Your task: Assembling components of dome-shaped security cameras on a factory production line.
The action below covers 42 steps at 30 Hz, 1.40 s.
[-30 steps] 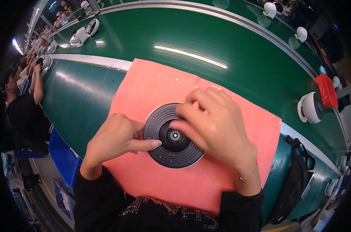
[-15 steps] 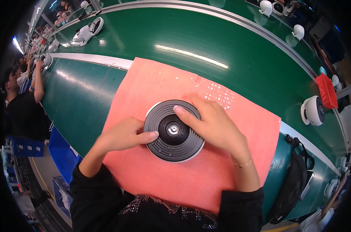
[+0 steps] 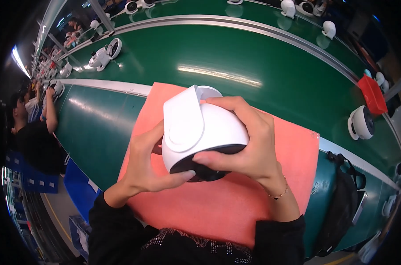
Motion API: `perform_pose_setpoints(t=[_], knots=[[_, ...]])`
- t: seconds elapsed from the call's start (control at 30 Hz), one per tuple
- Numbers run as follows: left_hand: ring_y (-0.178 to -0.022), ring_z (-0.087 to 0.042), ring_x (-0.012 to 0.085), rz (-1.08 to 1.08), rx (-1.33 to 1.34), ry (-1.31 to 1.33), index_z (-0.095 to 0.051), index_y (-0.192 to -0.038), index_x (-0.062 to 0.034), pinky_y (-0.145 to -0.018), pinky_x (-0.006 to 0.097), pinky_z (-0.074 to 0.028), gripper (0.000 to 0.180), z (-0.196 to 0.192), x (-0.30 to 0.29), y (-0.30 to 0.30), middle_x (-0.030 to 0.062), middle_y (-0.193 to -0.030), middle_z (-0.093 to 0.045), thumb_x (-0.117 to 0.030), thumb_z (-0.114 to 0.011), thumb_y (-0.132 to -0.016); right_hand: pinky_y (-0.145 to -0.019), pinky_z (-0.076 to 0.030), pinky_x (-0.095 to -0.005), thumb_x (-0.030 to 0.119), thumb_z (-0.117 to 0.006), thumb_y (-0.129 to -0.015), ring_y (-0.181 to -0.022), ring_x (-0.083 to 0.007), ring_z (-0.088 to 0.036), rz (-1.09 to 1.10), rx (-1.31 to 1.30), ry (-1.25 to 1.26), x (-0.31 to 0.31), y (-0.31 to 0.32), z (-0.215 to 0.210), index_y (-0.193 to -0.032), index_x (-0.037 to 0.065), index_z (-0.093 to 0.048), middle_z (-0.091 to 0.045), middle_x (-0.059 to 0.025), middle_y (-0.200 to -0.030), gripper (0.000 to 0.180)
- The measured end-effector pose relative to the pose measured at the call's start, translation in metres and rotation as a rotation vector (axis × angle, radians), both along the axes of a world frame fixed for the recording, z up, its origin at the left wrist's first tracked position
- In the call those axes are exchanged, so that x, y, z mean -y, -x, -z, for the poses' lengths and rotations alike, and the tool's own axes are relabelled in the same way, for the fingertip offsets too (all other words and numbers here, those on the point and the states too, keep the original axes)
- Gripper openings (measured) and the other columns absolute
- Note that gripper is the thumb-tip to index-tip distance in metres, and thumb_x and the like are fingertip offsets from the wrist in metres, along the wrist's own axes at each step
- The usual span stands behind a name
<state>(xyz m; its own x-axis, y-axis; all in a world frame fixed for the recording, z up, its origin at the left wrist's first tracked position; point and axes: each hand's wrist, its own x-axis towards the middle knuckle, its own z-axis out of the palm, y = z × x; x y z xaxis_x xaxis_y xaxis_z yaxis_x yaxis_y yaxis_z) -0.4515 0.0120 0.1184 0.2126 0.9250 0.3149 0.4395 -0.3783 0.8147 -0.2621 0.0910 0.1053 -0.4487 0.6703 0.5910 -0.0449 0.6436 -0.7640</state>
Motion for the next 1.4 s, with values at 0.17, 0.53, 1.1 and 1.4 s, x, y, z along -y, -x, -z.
perform_pose_setpoints(t=[0.17, 0.53, 1.1, 1.4], knots=[[-0.103, -0.059, 0.0273, 0.007, 0.08, 0.092, -0.036, -0.132, 0.0051, -0.082, 0.038, -0.052, 0.088, -0.001, -0.031, 0.003, 0.0182, -0.11, -0.059, -0.024, -0.077, -0.06, -0.081, -0.048, -0.0316, 0.03, -0.079, -0.062, -0.092, -0.0225, -0.061, 0.098, -0.106, 0.174, -0.006, -0.002, -0.001, -0.113, 0.002, -0.052, -0.061, -0.0139, -0.098, 0.064], [-0.108, -0.051, 0.0285, 0.064, 1.2, 0.021, -0.041, -0.125, -0.0038, -0.09, 0.043, -0.044, 0.064, 0.046, -0.086, -0.029, 0.0142, -0.12, -0.051, -0.046, -0.049, -0.079, -0.092, -0.046, -0.0379, 0.009, -0.076, -0.063, -0.116, -0.028, -0.048, 0.089, -0.308, 0.151, 0.0, 0.002, 0.004, -0.141, 0.007, -0.014, -0.04, -0.0177, -0.13, 0.1], [-0.109, -0.053, 0.0239, 0.026, 0.719, 0.396, -0.036, -0.124, -0.0127, -0.087, 0.037, -0.047, 0.047, 0.071, -0.154, -0.075, 0.0119, -0.123, -0.05, -0.043, -0.047, -0.09, -0.087, -0.047, -0.0384, 0.03, -0.071, -0.076, -0.106, -0.0239, -0.052, 0.108, -0.861, 0.965, -0.076, -0.041, 0.048, -0.128, 0.005, -0.033, -0.047, -0.0129, -0.117, 0.069], [-0.076, -0.061, 0.0094, 0.145, 0.12, 0.223, -0.062, -0.091, 0.0015, -0.064, 0.021, -0.049, 0.016, 0.121, -0.143, -0.077, 0.0067, -0.087, -0.064, -0.008, -0.05, -0.089, -0.079, -0.049, -0.0413, 0.042, -0.065, -0.08, -0.095, -0.0232, -0.053, 0.477, -0.773, 0.989, -0.094, -0.062, 0.078, -0.127, 0.008, -0.03, -0.041, -0.0127, -0.118, 0.068]])
